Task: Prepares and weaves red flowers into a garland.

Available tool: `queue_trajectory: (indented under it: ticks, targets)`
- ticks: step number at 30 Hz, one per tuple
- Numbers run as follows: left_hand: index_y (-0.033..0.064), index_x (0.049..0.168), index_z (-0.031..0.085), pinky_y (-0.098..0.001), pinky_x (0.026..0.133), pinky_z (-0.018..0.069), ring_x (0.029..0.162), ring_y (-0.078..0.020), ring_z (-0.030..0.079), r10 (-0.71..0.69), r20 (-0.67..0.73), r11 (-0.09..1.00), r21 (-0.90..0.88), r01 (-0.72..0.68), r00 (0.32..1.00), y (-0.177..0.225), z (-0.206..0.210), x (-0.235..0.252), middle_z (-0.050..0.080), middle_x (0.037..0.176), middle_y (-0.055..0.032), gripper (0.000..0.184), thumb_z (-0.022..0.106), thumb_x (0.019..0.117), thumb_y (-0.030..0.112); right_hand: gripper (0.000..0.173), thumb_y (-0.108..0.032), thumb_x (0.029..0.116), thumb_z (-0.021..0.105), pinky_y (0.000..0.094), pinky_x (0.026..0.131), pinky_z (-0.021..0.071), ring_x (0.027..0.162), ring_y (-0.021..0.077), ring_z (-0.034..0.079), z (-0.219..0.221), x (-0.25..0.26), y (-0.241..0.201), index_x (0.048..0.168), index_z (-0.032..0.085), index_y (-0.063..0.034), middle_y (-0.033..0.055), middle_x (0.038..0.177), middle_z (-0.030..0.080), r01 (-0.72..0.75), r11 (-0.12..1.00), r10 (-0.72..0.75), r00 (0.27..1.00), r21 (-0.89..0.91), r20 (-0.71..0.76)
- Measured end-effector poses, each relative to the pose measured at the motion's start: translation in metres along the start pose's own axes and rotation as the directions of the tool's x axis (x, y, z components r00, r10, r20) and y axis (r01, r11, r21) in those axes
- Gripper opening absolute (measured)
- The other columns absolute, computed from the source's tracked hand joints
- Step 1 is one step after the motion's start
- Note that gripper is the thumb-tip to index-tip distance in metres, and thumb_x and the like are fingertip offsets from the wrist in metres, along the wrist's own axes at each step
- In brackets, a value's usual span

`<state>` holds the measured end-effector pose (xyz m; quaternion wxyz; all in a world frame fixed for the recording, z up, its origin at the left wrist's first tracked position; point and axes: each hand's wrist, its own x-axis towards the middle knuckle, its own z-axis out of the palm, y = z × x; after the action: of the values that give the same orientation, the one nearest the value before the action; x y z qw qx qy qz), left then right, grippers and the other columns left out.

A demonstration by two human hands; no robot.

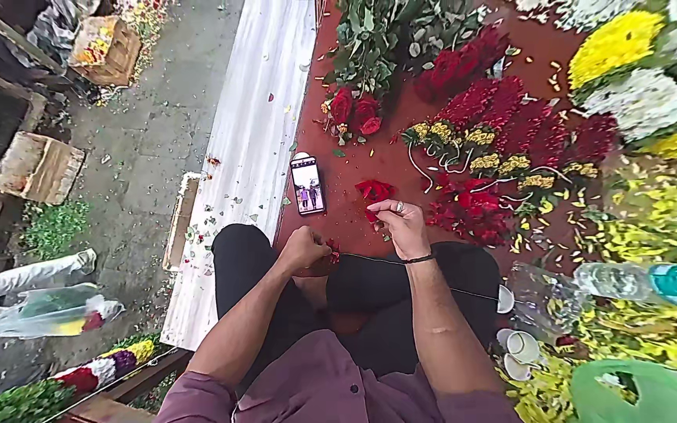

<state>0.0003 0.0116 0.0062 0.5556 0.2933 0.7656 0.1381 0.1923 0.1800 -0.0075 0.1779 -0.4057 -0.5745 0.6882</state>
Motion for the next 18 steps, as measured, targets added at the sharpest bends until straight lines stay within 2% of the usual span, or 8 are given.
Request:
queue_trajectory:
  ticks: [2,4,7,10,12,14,16,18]
  targets:
    - [0.0105,0.09,0.076,-0.0498,0.076,0.0561,0.077,-0.0207,0.068,0.005,-0.012,1.0,-0.009,-0.006,1.0,-0.001,0.0,-0.001,0.072,0.082,-0.0059,0.022,0.076,0.0873,0.033,0.03,0.007,0.09,0.061,0.0322,0.064,0.0579,0.074,0.016,0.066,0.001,0.0,0.0,0.114,0.076,-0.0058,0.0077,0.112,0.074,0.058,0.998,-0.057,0.997,-0.011,0.052]
    - [0.0104,0.089,0.076,-0.0496,0.075,0.0562,0.077,-0.0204,0.068,0.009,-0.015,1.0,-0.018,-0.009,1.0,-0.001,-0.001,-0.002,0.072,0.081,-0.0059,0.023,0.076,0.0874,0.033,0.038,0.01,0.0814,0.067,0.0342,0.068,0.0588,0.082,0.0175,0.069,0.002,-0.001,-0.001,0.115,0.076,-0.0066,0.0073,0.112,0.074,0.132,0.989,-0.127,0.989,-0.069,0.072]
    - [0.0101,0.089,0.076,-0.0495,0.073,0.0561,0.075,-0.0203,0.068,0.003,-0.019,1.0,-0.029,-0.003,1.0,-0.001,-0.003,-0.003,0.071,0.08,-0.0065,0.023,0.076,0.0881,0.033,0.028,0.003,0.0839,0.073,0.0349,0.074,0.0621,0.09,0.0164,0.071,0.006,-0.001,-0.001,0.109,0.078,-0.0079,0.0048,0.113,0.074,0.188,0.968,-0.18,0.982,-0.167,0.064]
    - [0.01,0.089,0.075,-0.0508,0.074,0.056,0.077,-0.0218,0.068,0.003,-0.035,0.999,-0.033,-0.005,0.999,-0.001,-0.003,-0.002,0.071,0.081,-0.0071,0.023,0.076,0.0873,0.033,0.014,-0.009,0.0912,0.075,0.0327,0.07,0.0612,0.081,0.0132,0.07,0.01,-0.003,0.0,0.105,0.078,-0.0091,0.0032,0.108,0.074,0.218,0.948,-0.213,0.976,-0.233,0.048]
    - [0.0102,0.089,0.075,-0.0509,0.075,0.0557,0.077,-0.0218,0.068,0.005,-0.044,0.999,-0.04,-0.007,0.999,-0.001,-0.003,-0.002,0.071,0.081,-0.0068,0.023,0.077,0.0868,0.033,0.015,-0.008,0.09,0.075,0.0317,0.062,0.0585,0.071,0.0136,0.067,0.016,-0.006,-0.002,0.105,0.075,-0.0073,0.0044,0.098,0.075,0.213,0.959,-0.219,0.976,-0.189,-0.01]
    - [0.0111,0.088,0.075,-0.0503,0.075,0.0558,0.077,-0.0208,0.068,0.01,-0.056,0.999,-0.048,-0.013,0.998,-0.001,-0.004,-0.002,0.071,0.081,-0.0059,0.022,0.077,0.0864,0.033,0.028,-0.003,0.0855,0.076,0.0337,0.059,0.0587,0.069,0.0179,0.067,0.024,-0.012,-0.007,0.11,0.064,-0.0054,0.0077,0.094,0.071,0.193,0.978,-0.2,0.976,-0.082,-0.085]
    - [0.0112,0.085,0.075,-0.0492,0.074,0.0561,0.075,-0.0195,0.068,0.029,-0.068,0.998,-0.059,-0.033,0.997,-0.001,-0.004,-0.002,0.072,0.079,-0.0048,0.022,0.076,0.087,0.033,0.044,0.002,0.0812,0.076,0.0348,0.059,0.0597,0.071,0.0204,0.069,0.031,-0.019,-0.015,0.118,0.054,-0.0066,0.009,0.095,0.073,0.167,0.986,-0.165,0.978,0.007,-0.128]
    - [0.011,0.082,0.074,-0.049,0.071,0.0557,0.072,-0.0192,0.068,0.042,-0.094,0.996,-0.077,-0.05,0.995,-0.003,-0.004,-0.001,0.071,0.076,-0.0043,0.023,0.078,0.0862,0.034,0.052,0.004,0.0793,0.077,0.0344,0.059,0.0597,0.071,0.0208,0.07,0.037,-0.029,-0.025,0.122,0.051,-0.007,0.0096,0.094,0.073,0.13,0.989,-0.121,0.985,0.07,-0.121]
